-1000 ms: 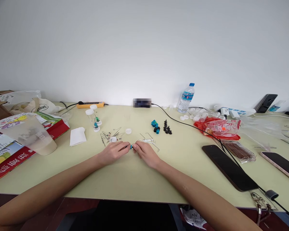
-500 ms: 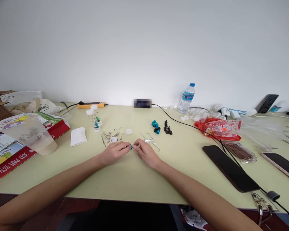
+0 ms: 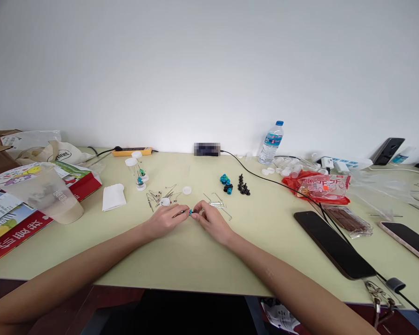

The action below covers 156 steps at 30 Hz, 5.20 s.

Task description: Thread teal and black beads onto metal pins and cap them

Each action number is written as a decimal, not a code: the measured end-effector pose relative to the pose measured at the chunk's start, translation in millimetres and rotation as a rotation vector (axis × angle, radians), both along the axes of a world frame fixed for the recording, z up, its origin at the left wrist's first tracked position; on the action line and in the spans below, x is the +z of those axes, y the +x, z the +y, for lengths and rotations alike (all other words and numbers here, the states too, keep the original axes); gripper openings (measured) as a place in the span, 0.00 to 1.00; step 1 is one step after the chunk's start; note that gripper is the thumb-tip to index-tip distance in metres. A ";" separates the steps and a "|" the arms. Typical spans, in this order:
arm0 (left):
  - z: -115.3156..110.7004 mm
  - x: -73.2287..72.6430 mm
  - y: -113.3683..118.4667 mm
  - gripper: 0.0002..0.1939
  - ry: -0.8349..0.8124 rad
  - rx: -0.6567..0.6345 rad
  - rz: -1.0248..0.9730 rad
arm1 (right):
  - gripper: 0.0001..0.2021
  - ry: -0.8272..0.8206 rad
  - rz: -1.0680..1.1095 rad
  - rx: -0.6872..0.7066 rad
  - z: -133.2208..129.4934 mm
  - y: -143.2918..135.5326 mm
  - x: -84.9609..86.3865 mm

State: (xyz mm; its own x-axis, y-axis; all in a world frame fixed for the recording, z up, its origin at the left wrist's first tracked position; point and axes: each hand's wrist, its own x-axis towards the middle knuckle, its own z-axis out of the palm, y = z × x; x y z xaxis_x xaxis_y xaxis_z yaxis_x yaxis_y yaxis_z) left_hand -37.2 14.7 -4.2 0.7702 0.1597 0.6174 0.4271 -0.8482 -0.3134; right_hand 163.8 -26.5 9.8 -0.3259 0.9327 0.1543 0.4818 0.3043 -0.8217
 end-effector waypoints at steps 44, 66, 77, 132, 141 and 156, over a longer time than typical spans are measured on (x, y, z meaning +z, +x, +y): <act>0.1 -1.0 -0.1 0.11 -0.059 -0.008 -0.011 | 0.07 0.050 -0.031 -0.008 -0.3 -0.7 0.7; -1.0 3.9 -2.6 0.12 -0.092 -0.036 -0.047 | 0.06 0.041 0.046 -0.005 -2.2 -2.2 4.5; -1.8 6.3 -2.6 0.10 -0.016 -0.032 -0.058 | 0.06 0.039 0.091 -0.013 -1.8 -0.7 3.9; -1.1 6.1 -2.2 0.10 -0.011 -0.034 0.020 | 0.06 0.119 0.003 0.007 -2.0 -2.4 5.2; 0.2 4.7 -2.6 0.10 -0.020 -0.029 0.001 | 0.08 0.097 0.019 -0.024 -2.5 -1.9 6.6; 0.8 3.4 -3.1 0.13 -0.019 -0.047 -0.005 | 0.10 0.041 -0.015 -0.015 -0.4 -0.3 3.6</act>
